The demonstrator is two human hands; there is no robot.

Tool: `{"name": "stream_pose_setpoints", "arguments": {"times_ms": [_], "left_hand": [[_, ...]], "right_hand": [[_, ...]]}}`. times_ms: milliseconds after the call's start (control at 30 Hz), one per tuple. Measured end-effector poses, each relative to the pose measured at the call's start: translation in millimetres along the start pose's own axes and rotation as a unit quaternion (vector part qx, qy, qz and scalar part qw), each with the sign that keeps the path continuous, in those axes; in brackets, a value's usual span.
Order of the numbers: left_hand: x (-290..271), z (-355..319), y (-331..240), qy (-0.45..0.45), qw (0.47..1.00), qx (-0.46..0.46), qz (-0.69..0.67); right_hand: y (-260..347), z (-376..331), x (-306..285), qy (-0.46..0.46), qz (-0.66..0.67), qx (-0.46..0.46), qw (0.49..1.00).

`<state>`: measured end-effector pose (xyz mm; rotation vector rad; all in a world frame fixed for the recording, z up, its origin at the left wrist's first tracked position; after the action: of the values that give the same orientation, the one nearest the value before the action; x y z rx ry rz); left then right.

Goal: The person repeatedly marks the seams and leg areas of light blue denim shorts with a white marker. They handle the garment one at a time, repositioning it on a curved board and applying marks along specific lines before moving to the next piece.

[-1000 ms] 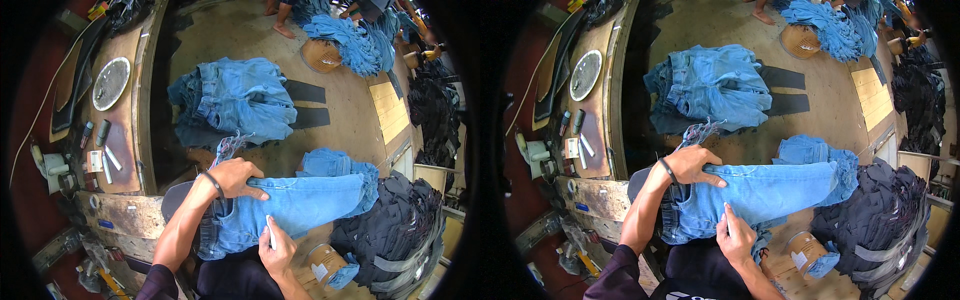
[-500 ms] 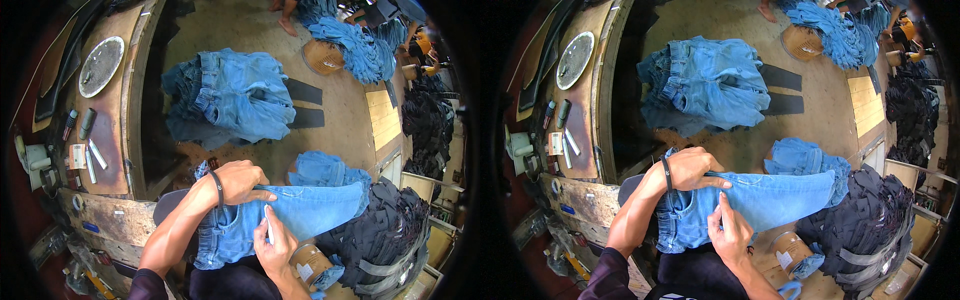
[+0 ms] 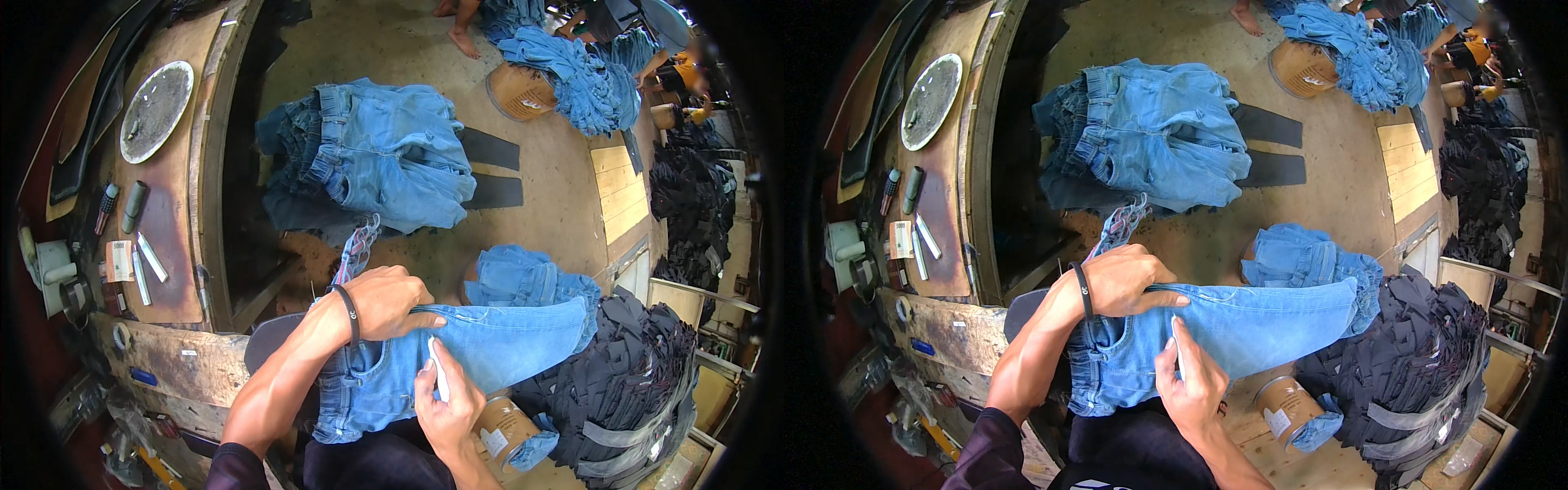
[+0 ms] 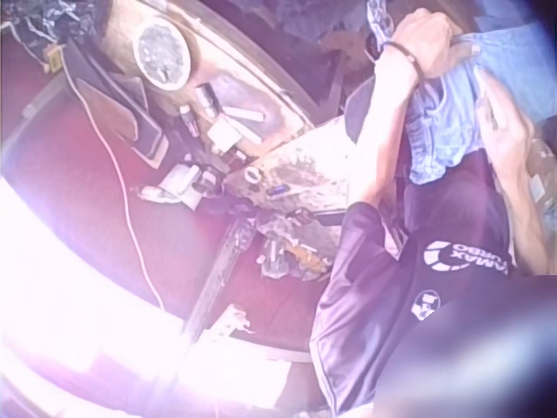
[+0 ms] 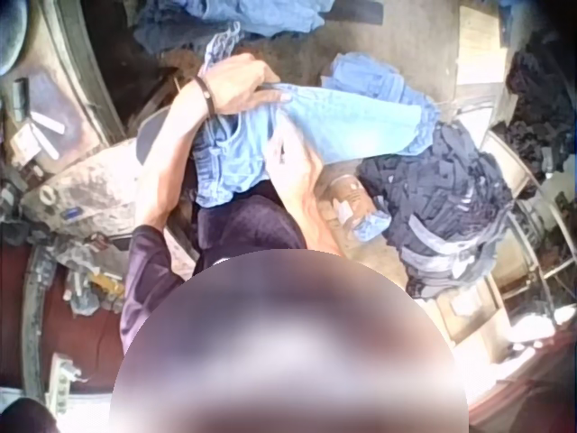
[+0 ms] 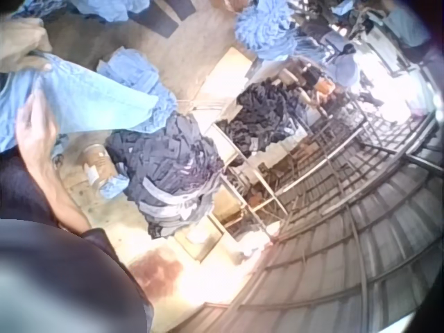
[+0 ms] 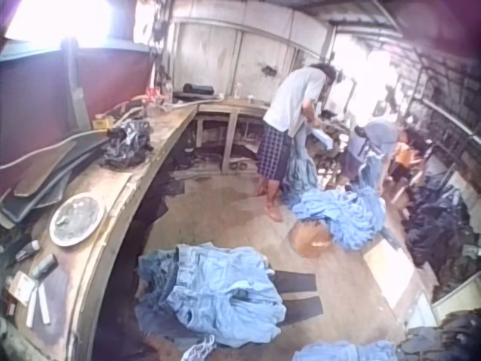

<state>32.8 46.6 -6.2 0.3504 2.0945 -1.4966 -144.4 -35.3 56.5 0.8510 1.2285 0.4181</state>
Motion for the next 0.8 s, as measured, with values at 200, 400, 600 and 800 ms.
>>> {"name": "stream_pose_setpoints", "arguments": {"times_ms": [200,400,600,800], "left_hand": [[-0.8,0.4,-0.6,-0.015,1.0,0.01,-0.006],[-0.9,1.2,-0.1,0.001,1.0,-0.008,-0.002],[-1.8,1.2,-1.6,0.001,1.0,-0.016,0.008],[-1.6,0.9,-2.1,0.011,0.999,-0.027,0.014]], "right_hand": [[0.3,2.7,-0.2,-0.013,0.005,-0.007,1.0],[1.7,3.6,-2.2,0.008,-0.002,0.019,1.0],[2.8,1.5,-3.0,0.005,-0.021,0.03,0.999],[2.8,-1.3,-3.8,0.009,-0.014,0.054,0.998]]}}
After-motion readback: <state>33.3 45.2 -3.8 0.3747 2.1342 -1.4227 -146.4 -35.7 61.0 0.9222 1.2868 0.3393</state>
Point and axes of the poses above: each hand's wrist, its own z-axis towards the middle knuckle, its own x-axis out of the palm, y = z × x, the point moved 3 cm from there along z, towards the middle knuckle, and after that the axes turned 11 degrees about z, right-handed, at the moved point
